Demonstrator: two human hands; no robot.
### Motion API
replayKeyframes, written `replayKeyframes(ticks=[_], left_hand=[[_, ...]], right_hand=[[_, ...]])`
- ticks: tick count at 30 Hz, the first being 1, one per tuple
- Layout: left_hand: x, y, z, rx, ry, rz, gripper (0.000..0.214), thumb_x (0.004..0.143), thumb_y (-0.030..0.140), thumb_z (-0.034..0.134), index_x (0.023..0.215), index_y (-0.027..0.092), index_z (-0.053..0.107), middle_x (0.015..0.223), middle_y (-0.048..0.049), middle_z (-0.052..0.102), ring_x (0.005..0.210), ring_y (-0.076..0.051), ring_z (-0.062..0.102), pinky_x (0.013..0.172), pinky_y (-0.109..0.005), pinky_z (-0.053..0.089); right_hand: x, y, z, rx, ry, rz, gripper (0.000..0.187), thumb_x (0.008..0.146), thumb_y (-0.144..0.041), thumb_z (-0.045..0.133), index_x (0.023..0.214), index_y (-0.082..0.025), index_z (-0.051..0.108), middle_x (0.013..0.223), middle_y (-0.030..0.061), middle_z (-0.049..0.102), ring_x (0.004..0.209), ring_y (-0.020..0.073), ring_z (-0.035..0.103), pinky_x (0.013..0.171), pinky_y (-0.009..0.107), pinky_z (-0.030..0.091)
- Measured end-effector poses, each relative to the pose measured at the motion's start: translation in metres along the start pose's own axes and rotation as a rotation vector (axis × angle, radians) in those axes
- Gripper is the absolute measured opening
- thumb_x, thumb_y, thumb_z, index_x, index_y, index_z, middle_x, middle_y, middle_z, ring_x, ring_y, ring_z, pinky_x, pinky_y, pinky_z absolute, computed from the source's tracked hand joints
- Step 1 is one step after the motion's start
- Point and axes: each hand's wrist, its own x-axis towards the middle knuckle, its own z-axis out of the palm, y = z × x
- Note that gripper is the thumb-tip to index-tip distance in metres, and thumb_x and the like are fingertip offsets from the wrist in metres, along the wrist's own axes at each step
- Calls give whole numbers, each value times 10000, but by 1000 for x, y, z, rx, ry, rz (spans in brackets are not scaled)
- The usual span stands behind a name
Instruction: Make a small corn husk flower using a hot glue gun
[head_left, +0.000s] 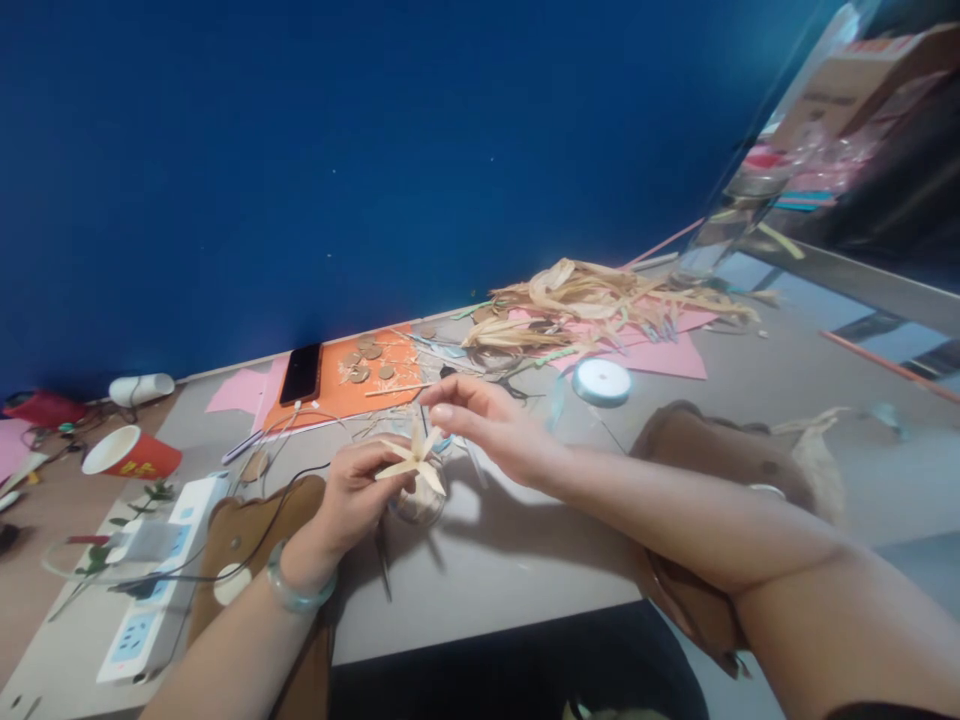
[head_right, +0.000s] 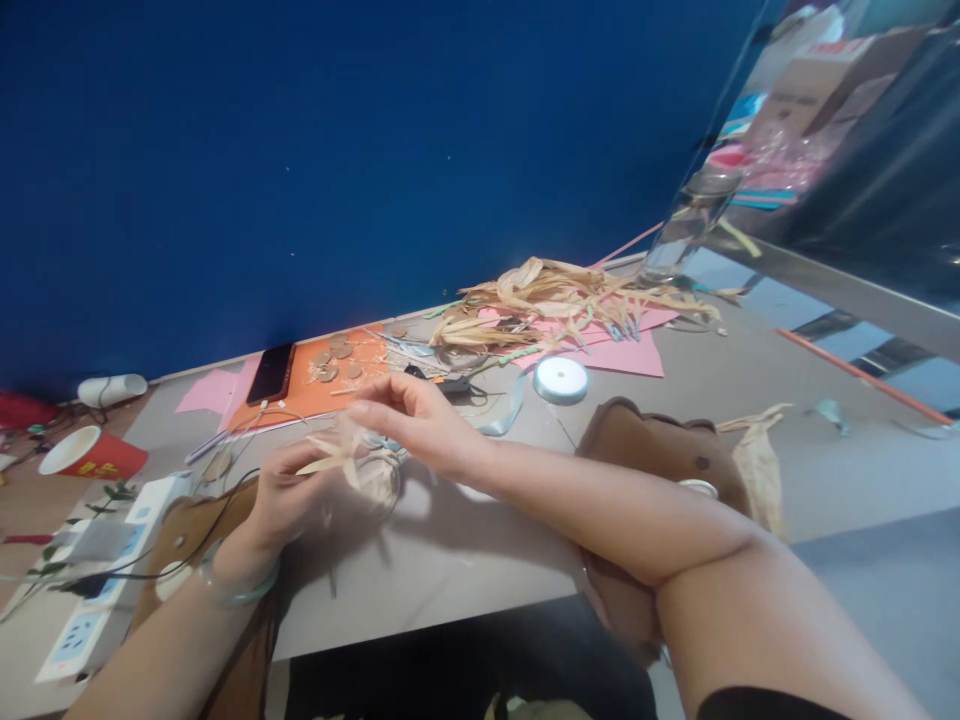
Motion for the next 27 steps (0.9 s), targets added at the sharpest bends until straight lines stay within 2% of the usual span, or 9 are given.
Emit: replayKeyframes(ticks=[5, 9, 13, 21, 23, 27], left_hand=[[-1, -2, 2, 0, 99, 5, 152, 771, 222, 680, 628, 172, 693, 737, -71, 725, 753, -188, 671, 708, -296, 525], [-2, -1, 4, -4, 131, 27, 75, 749, 203, 691, 681, 174, 705, 767, -77, 734, 738, -188, 673, 692, -298, 532], [-3, 0, 4, 30, 141, 58, 71, 761, 187, 671, 699, 170, 700, 781, -79, 731, 748, -189, 673, 691, -293, 529], [-10, -8, 5, -4, 246, 8, 93, 818, 171, 620, 756, 183, 688, 621, 10, 642, 538, -100, 566, 499, -198, 431], [-10, -8, 5, 3, 257, 13, 78, 809, 162, 632, 760, 182, 690, 668, 3, 664, 558, -99, 580, 510, -196, 441], [-9, -8, 5, 71, 267, 101, 63, 778, 136, 663, 776, 188, 699, 814, -25, 712, 691, -130, 641, 631, -229, 501]], right_hand=[[-1, 2, -1, -109, -46, 41, 279, 727, -382, 737, 830, -143, 636, 791, 23, 637, 712, 119, 565, 683, 269, 452], [-1, 2, 1, -192, -20, 5, 260, 727, -372, 724, 707, -135, 617, 671, -7, 586, 634, 99, 510, 627, 251, 404], [-2, 2, 2, -212, 8, 11, 227, 730, -339, 704, 685, -142, 599, 637, -22, 557, 610, 93, 483, 608, 246, 385], [-3, 4, 2, -190, 12, 57, 199, 730, -313, 683, 687, -146, 583, 635, -26, 537, 600, 91, 471, 589, 238, 370], [-3, 4, 3, -155, 2, 72, 227, 725, -338, 699, 694, -144, 584, 635, -26, 537, 595, 90, 471, 582, 236, 370], [-2, 4, 3, -91, -5, 74, 304, 763, -420, 675, 686, -139, 585, 637, -20, 546, 594, 86, 473, 584, 233, 373]])
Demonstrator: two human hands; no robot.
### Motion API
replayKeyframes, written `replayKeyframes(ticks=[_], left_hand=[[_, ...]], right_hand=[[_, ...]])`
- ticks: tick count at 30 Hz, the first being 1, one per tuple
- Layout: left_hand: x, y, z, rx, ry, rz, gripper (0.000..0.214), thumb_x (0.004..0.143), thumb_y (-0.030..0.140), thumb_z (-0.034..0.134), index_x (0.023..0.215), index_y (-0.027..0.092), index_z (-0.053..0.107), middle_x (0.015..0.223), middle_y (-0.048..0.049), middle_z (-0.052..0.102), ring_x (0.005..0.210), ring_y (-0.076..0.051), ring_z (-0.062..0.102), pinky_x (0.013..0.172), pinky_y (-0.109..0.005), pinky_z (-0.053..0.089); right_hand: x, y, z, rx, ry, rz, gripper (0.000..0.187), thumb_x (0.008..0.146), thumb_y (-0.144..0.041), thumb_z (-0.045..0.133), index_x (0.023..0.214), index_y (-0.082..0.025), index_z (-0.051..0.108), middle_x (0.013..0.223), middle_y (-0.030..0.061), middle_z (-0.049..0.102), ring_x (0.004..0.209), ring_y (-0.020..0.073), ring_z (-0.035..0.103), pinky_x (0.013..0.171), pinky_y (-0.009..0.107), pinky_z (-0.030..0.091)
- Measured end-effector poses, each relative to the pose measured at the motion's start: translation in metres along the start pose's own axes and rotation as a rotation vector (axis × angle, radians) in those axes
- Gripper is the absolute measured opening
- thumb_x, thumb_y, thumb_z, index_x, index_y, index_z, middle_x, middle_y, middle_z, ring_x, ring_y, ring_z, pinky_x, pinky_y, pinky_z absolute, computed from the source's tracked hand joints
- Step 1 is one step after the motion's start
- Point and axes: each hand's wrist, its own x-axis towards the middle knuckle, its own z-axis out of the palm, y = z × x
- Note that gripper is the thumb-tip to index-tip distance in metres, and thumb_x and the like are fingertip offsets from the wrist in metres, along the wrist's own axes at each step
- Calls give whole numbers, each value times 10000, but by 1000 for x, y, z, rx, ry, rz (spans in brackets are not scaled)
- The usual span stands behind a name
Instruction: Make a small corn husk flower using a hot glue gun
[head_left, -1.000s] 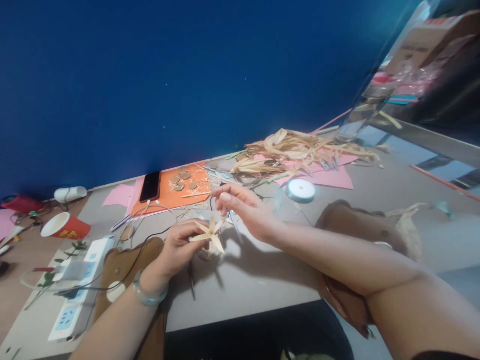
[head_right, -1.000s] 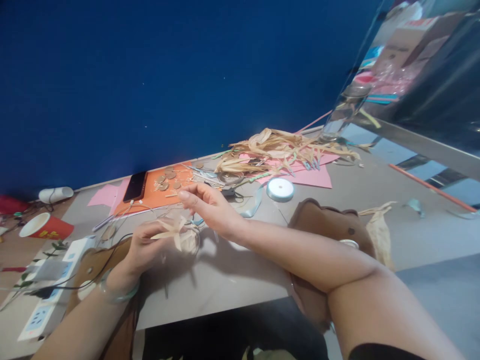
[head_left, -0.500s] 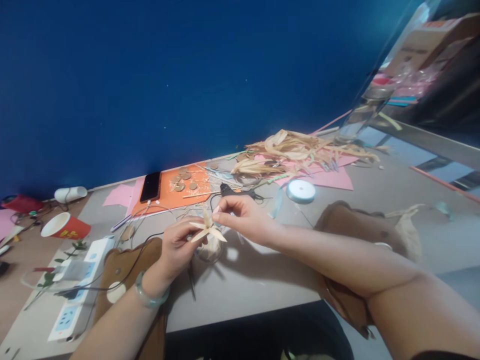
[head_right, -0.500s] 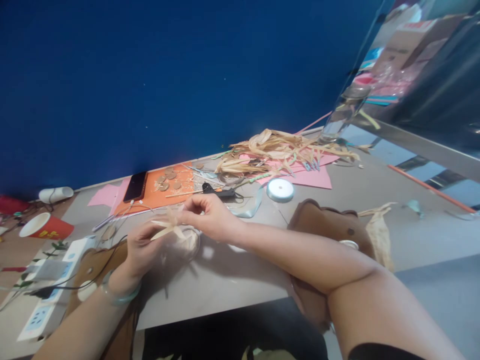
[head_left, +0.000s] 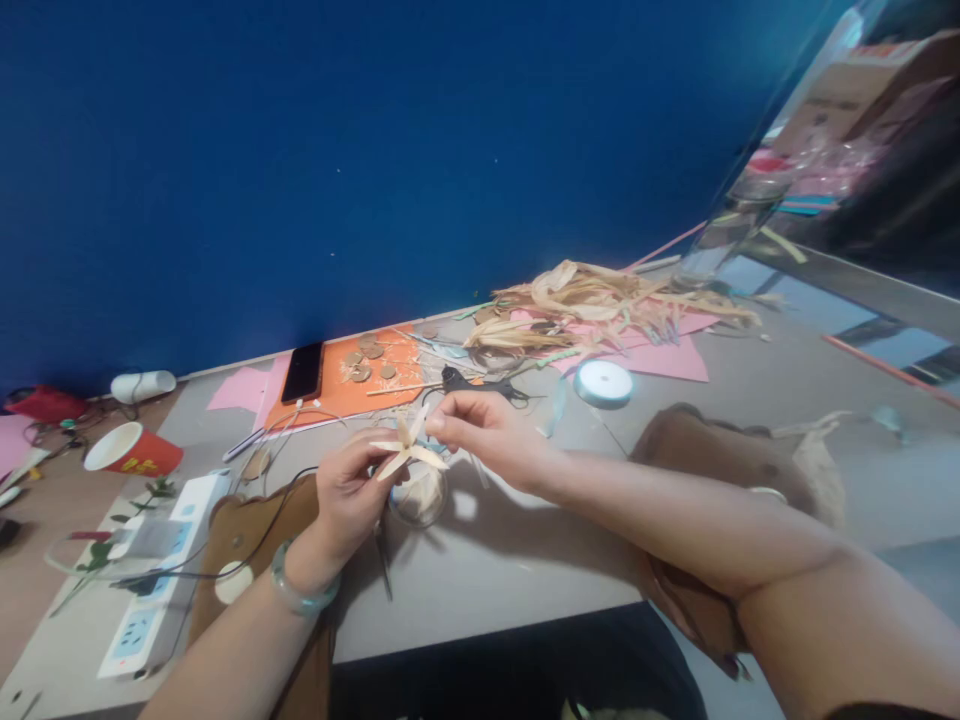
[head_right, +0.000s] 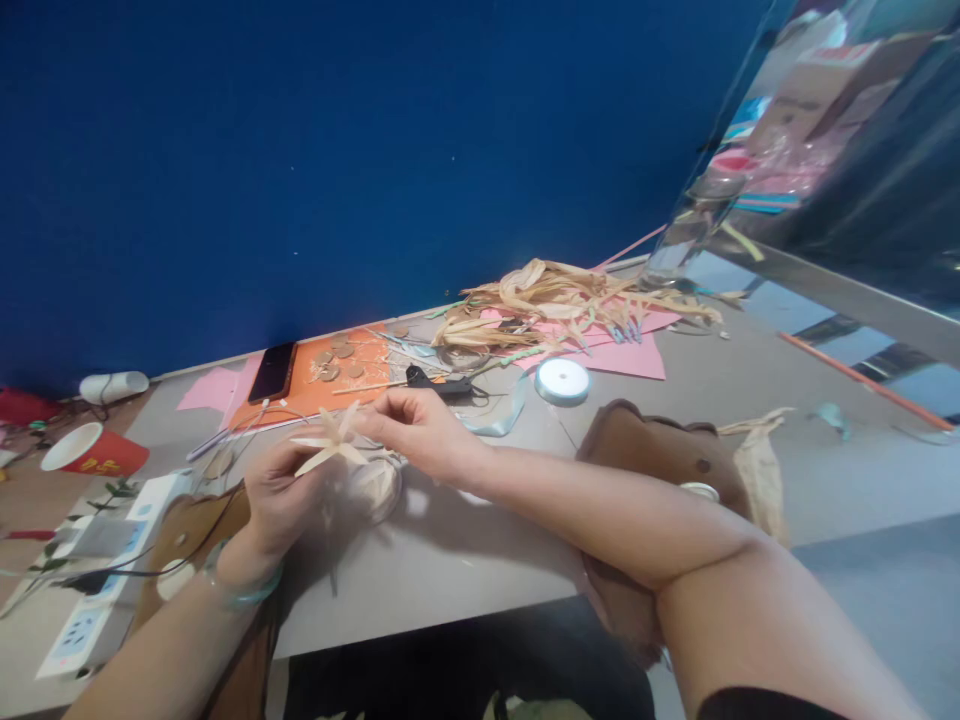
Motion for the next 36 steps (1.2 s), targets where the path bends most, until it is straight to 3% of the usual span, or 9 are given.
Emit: replayKeyframes(ticks=[3, 9, 18, 23, 36], left_hand=[[-1, -3, 0, 17, 17, 68, 110, 774, 103, 658, 818, 194, 703, 819, -34, 717, 746, -147, 657, 686, -253, 519], [-1, -7, 1, 93, 78, 126, 124, 754, 99, 683, 834, 191, 702, 808, -38, 723, 753, -157, 676, 680, -256, 534], [1, -1, 1, 88, 31, 173, 102, 778, 101, 652, 814, 185, 697, 709, -22, 691, 708, -145, 654, 645, -246, 516], [1, -1, 1, 95, 28, 179, 85, 783, 109, 643, 784, 180, 690, 698, -28, 687, 698, -148, 653, 640, -249, 514], [2, 3, 0, 76, -45, 187, 78, 782, 107, 644, 808, 175, 672, 745, -44, 701, 694, -151, 655, 628, -248, 508]], right_hand=[[-1, -1, -1, -47, -41, -4, 345, 774, -460, 660, 672, -138, 593, 627, -16, 547, 596, 90, 477, 588, 235, 375], [-4, -3, -2, -163, -132, -36, 261, 746, -369, 702, 672, -135, 615, 662, -3, 581, 637, 99, 499, 630, 239, 400], [-3, 2, 0, -101, -31, -28, 257, 734, -368, 700, 678, -141, 591, 623, -19, 528, 598, 96, 468, 589, 247, 377], [-3, 1, 1, -1, -32, 2, 297, 716, -404, 720, 692, -140, 586, 624, -19, 533, 583, 93, 472, 578, 248, 378], [1, 3, -4, -32, -10, -46, 320, 683, -423, 760, 706, -148, 599, 638, -20, 551, 605, 98, 489, 612, 255, 400]])
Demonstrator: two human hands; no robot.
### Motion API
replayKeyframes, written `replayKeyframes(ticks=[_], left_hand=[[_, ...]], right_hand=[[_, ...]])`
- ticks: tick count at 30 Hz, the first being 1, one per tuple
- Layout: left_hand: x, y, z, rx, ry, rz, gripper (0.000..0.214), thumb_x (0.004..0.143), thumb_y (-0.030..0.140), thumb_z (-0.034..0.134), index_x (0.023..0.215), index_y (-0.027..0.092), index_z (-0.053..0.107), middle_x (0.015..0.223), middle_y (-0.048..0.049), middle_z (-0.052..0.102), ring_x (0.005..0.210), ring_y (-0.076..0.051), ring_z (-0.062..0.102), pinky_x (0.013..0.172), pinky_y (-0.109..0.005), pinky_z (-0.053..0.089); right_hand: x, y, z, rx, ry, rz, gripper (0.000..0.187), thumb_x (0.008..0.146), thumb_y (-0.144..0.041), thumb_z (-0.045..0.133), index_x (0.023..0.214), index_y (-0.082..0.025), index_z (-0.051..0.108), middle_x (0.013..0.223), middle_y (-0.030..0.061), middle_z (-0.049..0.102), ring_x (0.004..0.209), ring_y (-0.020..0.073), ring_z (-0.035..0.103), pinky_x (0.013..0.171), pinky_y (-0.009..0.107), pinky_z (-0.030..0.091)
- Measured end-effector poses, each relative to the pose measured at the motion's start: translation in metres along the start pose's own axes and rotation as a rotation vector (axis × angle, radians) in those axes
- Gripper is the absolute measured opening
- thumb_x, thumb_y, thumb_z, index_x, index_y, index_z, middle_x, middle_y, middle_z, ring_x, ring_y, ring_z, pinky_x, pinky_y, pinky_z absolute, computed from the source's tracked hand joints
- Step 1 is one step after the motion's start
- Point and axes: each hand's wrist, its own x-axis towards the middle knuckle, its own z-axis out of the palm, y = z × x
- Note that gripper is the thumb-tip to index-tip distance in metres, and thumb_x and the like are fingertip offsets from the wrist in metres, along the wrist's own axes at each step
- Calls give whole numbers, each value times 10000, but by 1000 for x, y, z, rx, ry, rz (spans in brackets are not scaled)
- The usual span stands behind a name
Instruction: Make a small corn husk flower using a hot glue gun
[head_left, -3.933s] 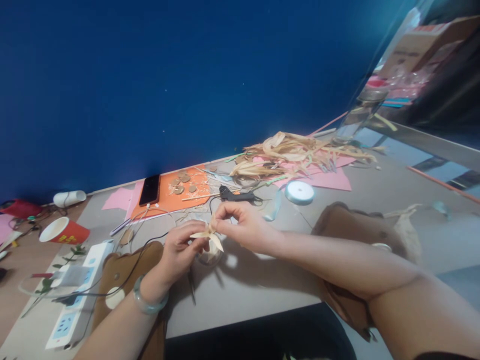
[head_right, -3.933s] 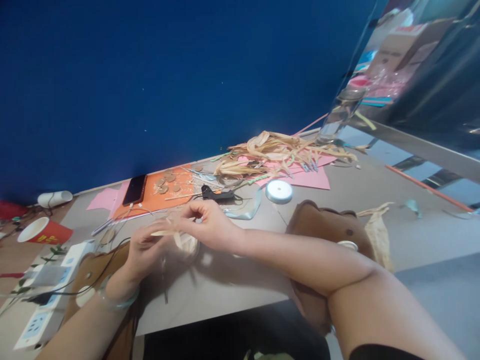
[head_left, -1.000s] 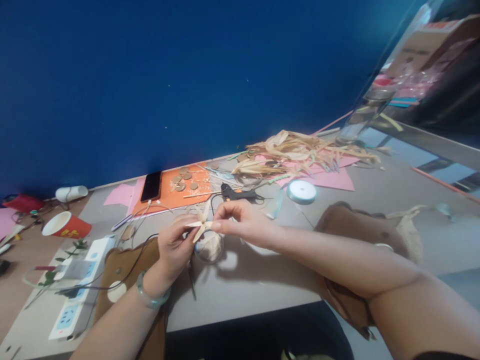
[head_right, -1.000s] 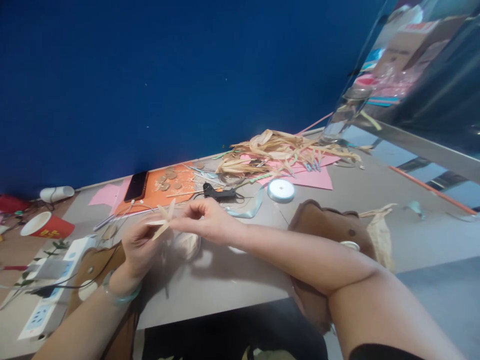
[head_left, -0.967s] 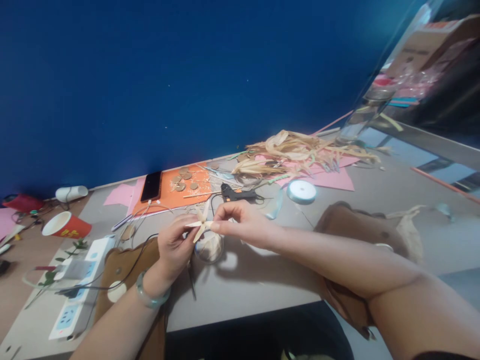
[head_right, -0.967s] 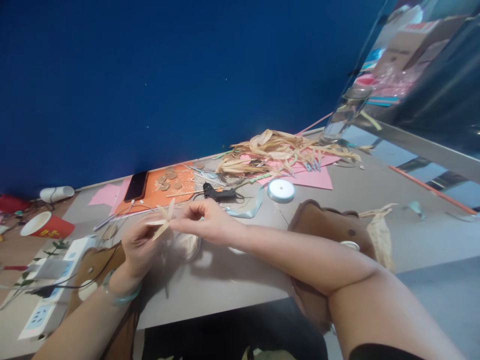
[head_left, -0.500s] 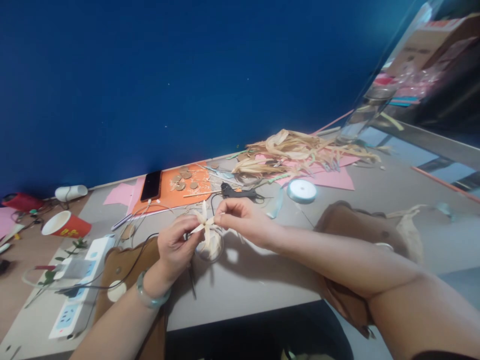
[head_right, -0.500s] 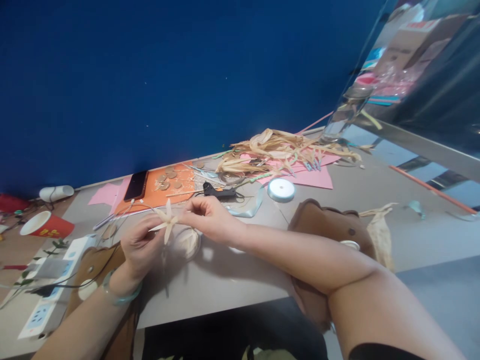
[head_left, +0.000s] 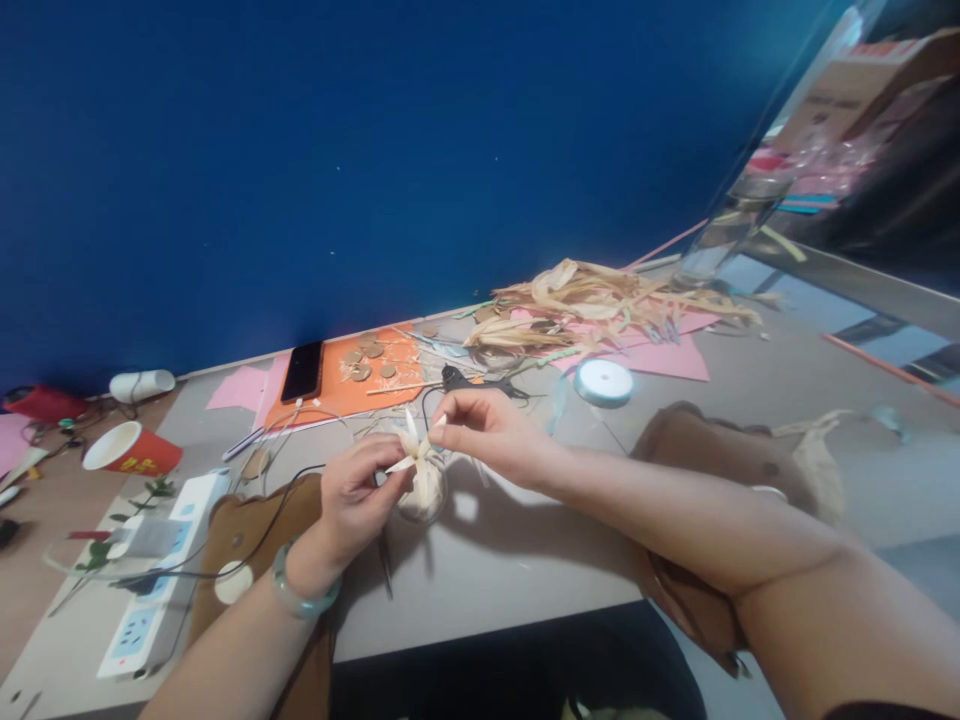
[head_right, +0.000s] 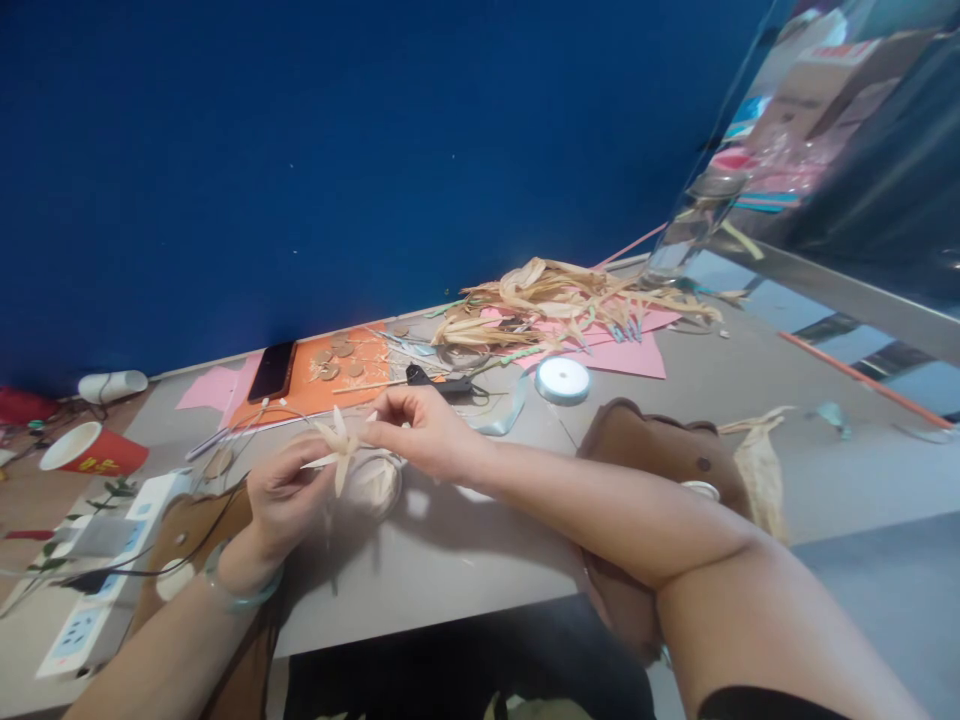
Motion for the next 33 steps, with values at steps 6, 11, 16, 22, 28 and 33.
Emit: replayKeyframes(ticks=[6, 11, 16, 22, 28, 33], left_hand=[[0, 0, 2, -2, 5, -99, 88, 792, 119, 642, 722, 170, 657, 723, -32, 682, 686, -136, 632, 622, -236, 492], [-2, -2, 2, -22, 33, -162, 69, 801, 154, 644, 733, 162, 652, 705, -27, 650, 653, -119, 583, 591, -225, 463], [-2, -2, 3, -48, 19, -147, 53, 785, 136, 655, 740, 162, 643, 670, -13, 625, 596, -101, 545, 545, -207, 435], [-3, -4, 5, -46, 31, -177, 9, 770, 167, 668, 760, 167, 669, 718, -35, 677, 638, -124, 607, 573, -218, 474], [-2, -2, 6, -224, 13, -320, 27, 764, 181, 683, 790, 177, 683, 654, 0, 672, 495, -94, 583, 449, -184, 439], [2, 1, 4, -295, -42, -397, 61, 753, 219, 703, 734, 165, 683, 592, 7, 633, 439, -92, 561, 412, -186, 435]], right_hand=[[-1, 0, 4, 118, -3, 39, 307, 690, -400, 767, 752, -145, 609, 711, -4, 600, 643, 100, 531, 633, 253, 427], [-2, -1, 6, 156, 7, 88, 308, 713, -390, 752, 826, -152, 592, 723, -19, 583, 643, 88, 517, 614, 233, 411], [-5, 3, 4, 22, -177, 126, 299, 762, -398, 703, 696, -139, 568, 650, -25, 527, 601, 81, 449, 562, 227, 350], [-7, 4, 4, 5, -205, 100, 223, 800, -328, 653, 706, -146, 566, 659, -25, 518, 619, 89, 461, 597, 234, 368], [-6, 0, 2, -55, -223, 124, 225, 788, -324, 650, 684, -150, 551, 622, -43, 481, 589, 80, 434, 572, 223, 348], [-3, -4, 1, -120, -195, 98, 167, 766, -264, 622, 669, -146, 556, 613, -46, 476, 577, 73, 418, 550, 214, 326]])
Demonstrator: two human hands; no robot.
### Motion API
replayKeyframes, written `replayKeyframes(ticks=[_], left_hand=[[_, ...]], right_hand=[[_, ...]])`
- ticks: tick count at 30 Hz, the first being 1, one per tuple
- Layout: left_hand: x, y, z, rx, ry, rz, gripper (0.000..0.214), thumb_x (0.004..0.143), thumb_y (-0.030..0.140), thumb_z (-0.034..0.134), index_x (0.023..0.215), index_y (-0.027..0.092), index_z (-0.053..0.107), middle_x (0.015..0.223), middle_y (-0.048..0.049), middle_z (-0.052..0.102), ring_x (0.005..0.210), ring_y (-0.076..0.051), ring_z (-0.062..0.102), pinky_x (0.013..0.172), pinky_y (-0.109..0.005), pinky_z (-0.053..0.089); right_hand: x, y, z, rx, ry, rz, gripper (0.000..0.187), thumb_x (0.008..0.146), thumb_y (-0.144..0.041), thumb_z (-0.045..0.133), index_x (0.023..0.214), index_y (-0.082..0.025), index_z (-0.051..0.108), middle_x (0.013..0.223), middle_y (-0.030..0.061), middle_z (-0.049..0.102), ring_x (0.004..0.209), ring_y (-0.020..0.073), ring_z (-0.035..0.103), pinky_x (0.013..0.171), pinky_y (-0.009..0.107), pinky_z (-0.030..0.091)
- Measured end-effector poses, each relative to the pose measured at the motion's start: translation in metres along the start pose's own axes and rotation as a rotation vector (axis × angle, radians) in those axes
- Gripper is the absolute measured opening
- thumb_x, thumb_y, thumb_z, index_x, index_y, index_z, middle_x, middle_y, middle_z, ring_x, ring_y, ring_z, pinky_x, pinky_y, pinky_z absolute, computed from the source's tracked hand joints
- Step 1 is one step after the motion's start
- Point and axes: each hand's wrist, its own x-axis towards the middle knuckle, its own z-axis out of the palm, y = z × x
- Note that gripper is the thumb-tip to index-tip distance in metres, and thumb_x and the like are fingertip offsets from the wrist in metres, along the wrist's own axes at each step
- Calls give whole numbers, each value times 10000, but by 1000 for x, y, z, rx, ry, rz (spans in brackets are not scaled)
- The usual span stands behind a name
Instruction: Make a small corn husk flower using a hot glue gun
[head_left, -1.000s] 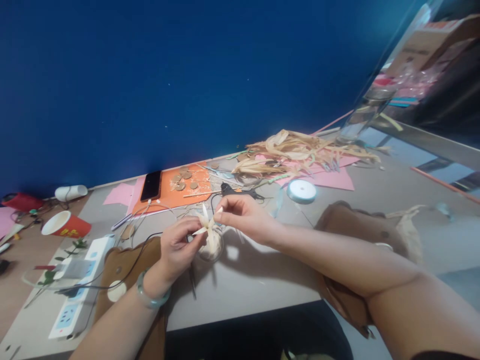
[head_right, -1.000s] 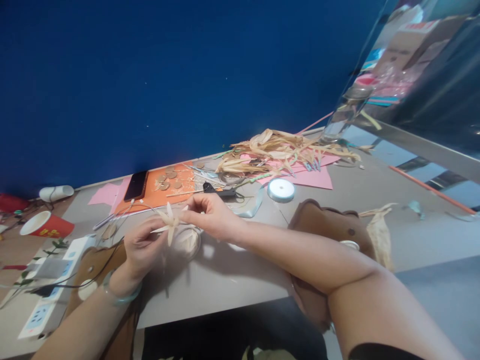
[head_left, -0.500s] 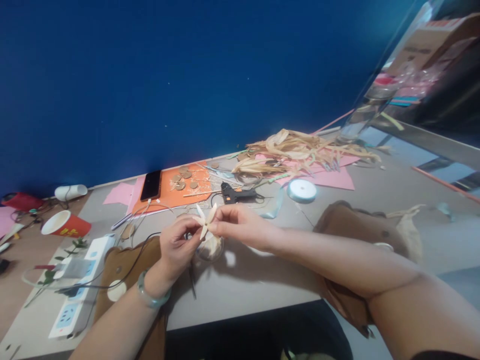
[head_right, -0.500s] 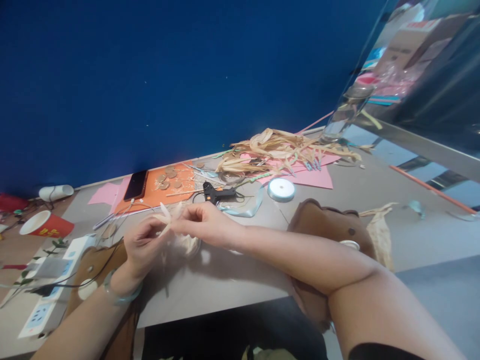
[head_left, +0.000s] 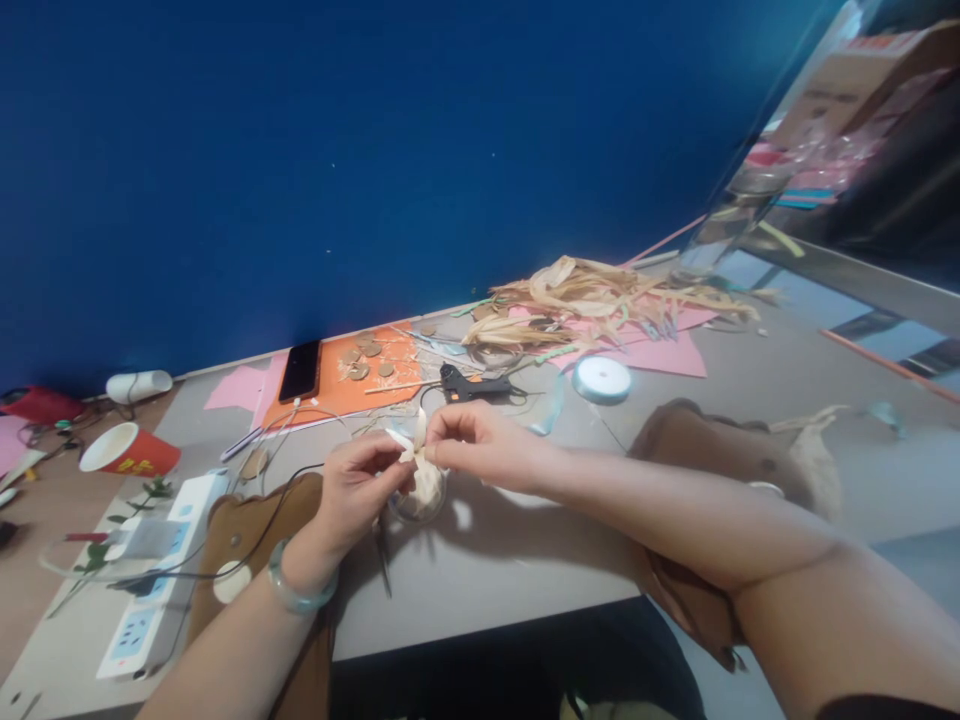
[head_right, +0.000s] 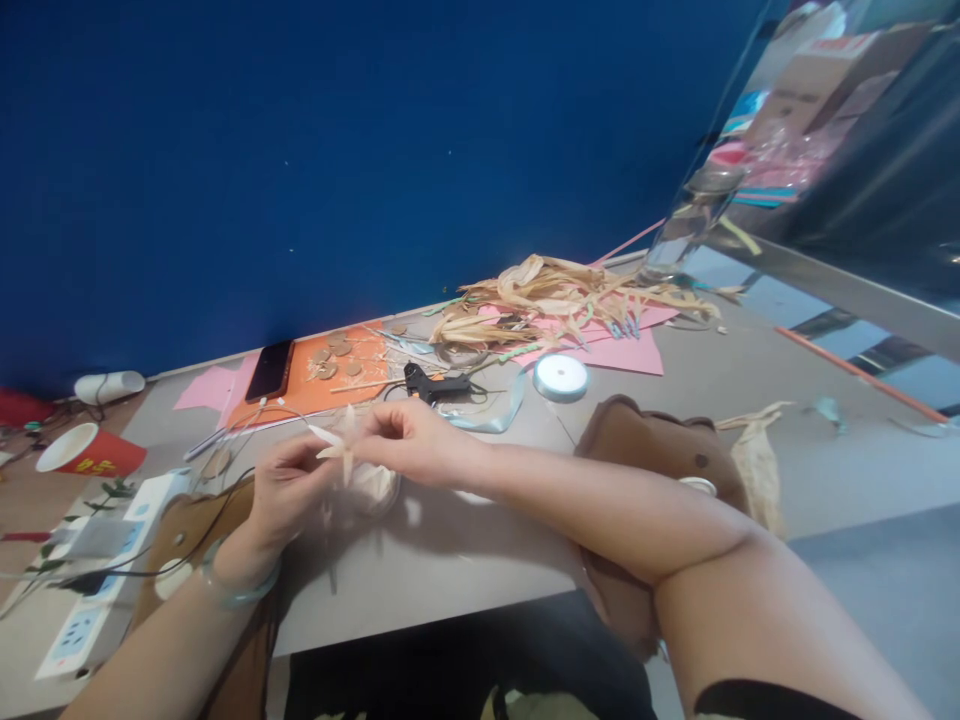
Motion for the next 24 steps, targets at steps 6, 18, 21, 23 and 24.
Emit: replayKeyframes(ticks=[6, 18, 21, 23, 24], left_hand=[[1, 3, -2, 2, -45, 21, 78, 780, 229, 673, 735, 167, 686, 701, -40, 678, 516, -111, 601, 483, -213, 493], [-1, 1, -4, 36, -50, 53, 92, 792, 239, 666, 740, 166, 687, 685, -40, 680, 533, -117, 608, 499, -212, 499], [-1, 1, -3, 52, -40, 44, 98, 784, 253, 676, 748, 162, 689, 664, -42, 680, 513, -122, 607, 474, -214, 497], [-2, 1, -3, 60, -28, 23, 109, 777, 262, 681, 741, 160, 688, 638, -37, 676, 490, -123, 601, 453, -211, 490], [-2, 1, -2, 58, -17, 12, 113, 773, 265, 684, 736, 159, 687, 627, -34, 675, 477, -121, 597, 441, -208, 485]], right_hand=[[-1, -3, 0, -69, 31, -16, 144, 756, -249, 607, 666, -146, 561, 620, -37, 490, 590, 79, 425, 552, 214, 330], [-3, 0, 1, -171, 62, -86, 167, 794, -282, 601, 698, -147, 582, 679, -11, 548, 659, 100, 489, 621, 227, 397], [-3, -1, 1, -165, 71, -92, 171, 793, -283, 610, 691, -148, 582, 677, -10, 552, 660, 101, 492, 619, 226, 400], [-3, -1, 2, -152, 78, -99, 159, 790, -269, 612, 688, -149, 585, 678, -10, 557, 659, 100, 493, 619, 225, 402], [-2, -1, 2, -144, 81, -101, 151, 788, -262, 613, 691, -149, 589, 683, -9, 564, 661, 101, 496, 623, 226, 406]])
